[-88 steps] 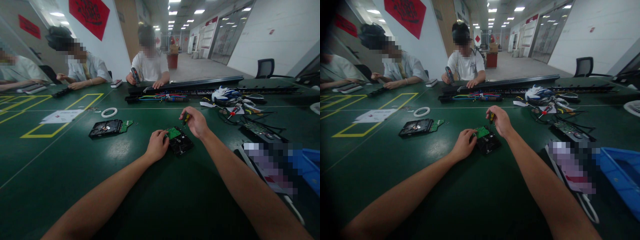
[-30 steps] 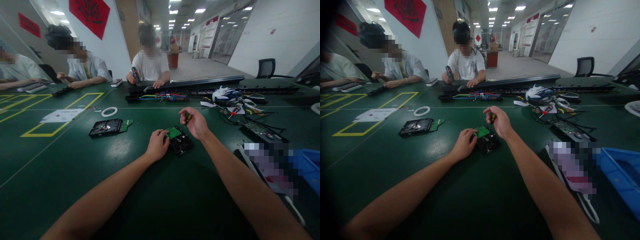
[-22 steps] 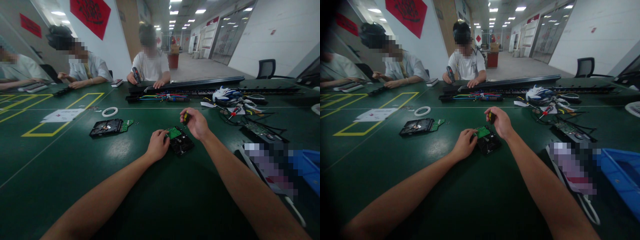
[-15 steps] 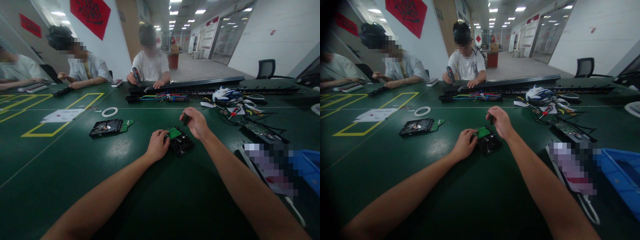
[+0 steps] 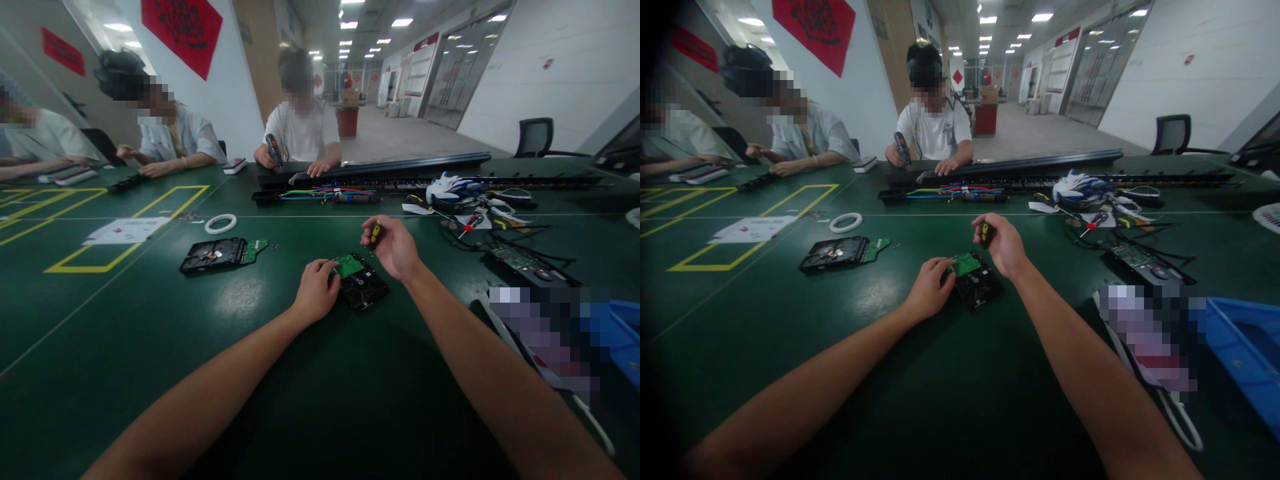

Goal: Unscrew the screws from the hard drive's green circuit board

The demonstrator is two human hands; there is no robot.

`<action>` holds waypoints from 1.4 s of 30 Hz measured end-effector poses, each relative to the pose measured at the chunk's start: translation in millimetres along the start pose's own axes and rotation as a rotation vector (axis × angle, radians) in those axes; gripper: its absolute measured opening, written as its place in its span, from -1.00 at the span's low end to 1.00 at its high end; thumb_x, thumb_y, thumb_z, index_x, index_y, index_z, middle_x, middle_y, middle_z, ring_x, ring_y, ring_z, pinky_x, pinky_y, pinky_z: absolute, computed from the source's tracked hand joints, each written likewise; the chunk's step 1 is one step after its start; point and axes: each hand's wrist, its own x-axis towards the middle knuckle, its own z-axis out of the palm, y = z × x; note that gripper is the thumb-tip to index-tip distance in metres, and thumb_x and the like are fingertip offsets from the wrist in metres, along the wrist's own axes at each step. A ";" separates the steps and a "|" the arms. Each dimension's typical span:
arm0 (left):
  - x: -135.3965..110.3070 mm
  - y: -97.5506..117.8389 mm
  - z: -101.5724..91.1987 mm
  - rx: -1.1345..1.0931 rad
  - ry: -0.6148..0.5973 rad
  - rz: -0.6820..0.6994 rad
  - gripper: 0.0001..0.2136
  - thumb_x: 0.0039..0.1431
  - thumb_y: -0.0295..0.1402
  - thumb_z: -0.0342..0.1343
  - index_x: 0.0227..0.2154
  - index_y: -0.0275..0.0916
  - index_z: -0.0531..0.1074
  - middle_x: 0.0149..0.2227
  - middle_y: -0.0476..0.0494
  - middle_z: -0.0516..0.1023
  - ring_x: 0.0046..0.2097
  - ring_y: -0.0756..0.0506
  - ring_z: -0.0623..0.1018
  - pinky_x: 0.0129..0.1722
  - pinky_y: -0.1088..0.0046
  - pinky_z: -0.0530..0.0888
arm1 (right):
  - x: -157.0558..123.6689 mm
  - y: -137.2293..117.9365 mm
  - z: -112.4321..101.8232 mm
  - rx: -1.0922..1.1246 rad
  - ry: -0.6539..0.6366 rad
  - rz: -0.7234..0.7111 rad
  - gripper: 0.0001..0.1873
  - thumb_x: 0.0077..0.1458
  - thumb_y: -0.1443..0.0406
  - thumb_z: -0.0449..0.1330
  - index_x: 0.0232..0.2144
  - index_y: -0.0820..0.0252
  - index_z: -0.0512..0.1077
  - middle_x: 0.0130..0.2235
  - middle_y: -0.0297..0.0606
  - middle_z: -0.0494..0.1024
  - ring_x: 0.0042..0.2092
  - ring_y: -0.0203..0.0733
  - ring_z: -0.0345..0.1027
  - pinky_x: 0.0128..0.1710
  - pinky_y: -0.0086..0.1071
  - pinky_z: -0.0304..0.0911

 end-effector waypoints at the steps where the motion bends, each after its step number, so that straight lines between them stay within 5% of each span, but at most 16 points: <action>1: 0.0 0.0 0.0 0.001 0.002 0.001 -0.68 0.39 -0.36 0.10 0.15 -0.22 0.49 0.14 -0.32 0.51 0.23 -0.30 0.46 0.27 0.00 0.44 | -0.2 0.0 -0.3 -0.015 0.005 -0.009 -0.73 0.16 0.03 0.26 -0.36 0.06 0.56 -0.38 -0.33 0.46 -0.34 -0.22 0.37 -0.24 -0.28 0.33; 9: 0.0 1.0 0.4 0.001 0.013 -0.002 -0.68 0.39 -0.37 0.10 0.14 -0.22 0.50 0.14 -0.34 0.50 0.23 -0.31 0.47 0.28 0.00 0.44 | -2.1 0.2 1.9 0.021 -0.033 -0.027 -0.82 0.14 0.11 0.30 -0.37 0.07 0.53 -0.30 -0.29 0.61 -0.22 -0.12 0.51 -0.06 -0.14 0.40; 17: -0.4 2.0 -0.5 -0.005 0.009 0.002 -0.68 0.39 -0.38 0.09 0.15 -0.27 0.49 0.14 -0.36 0.50 0.24 -0.31 0.46 0.29 0.01 0.42 | -2.7 -0.1 4.6 0.068 -0.012 -0.024 -0.81 0.18 0.14 0.33 -0.33 0.04 0.41 -0.43 -0.39 0.48 -0.39 -0.23 0.35 -0.31 -0.27 0.30; 42: 0.0 2.2 -1.7 -0.026 0.004 -0.011 -0.67 0.39 -0.38 0.09 0.15 -0.23 0.49 0.14 -0.33 0.49 0.22 -0.30 0.47 0.27 0.01 0.45 | -3.7 -1.3 3.8 -0.120 0.080 -0.061 -0.65 0.06 0.15 0.45 -0.39 0.02 0.31 -0.36 -0.40 0.51 -0.29 -0.23 0.42 -0.22 -0.26 0.32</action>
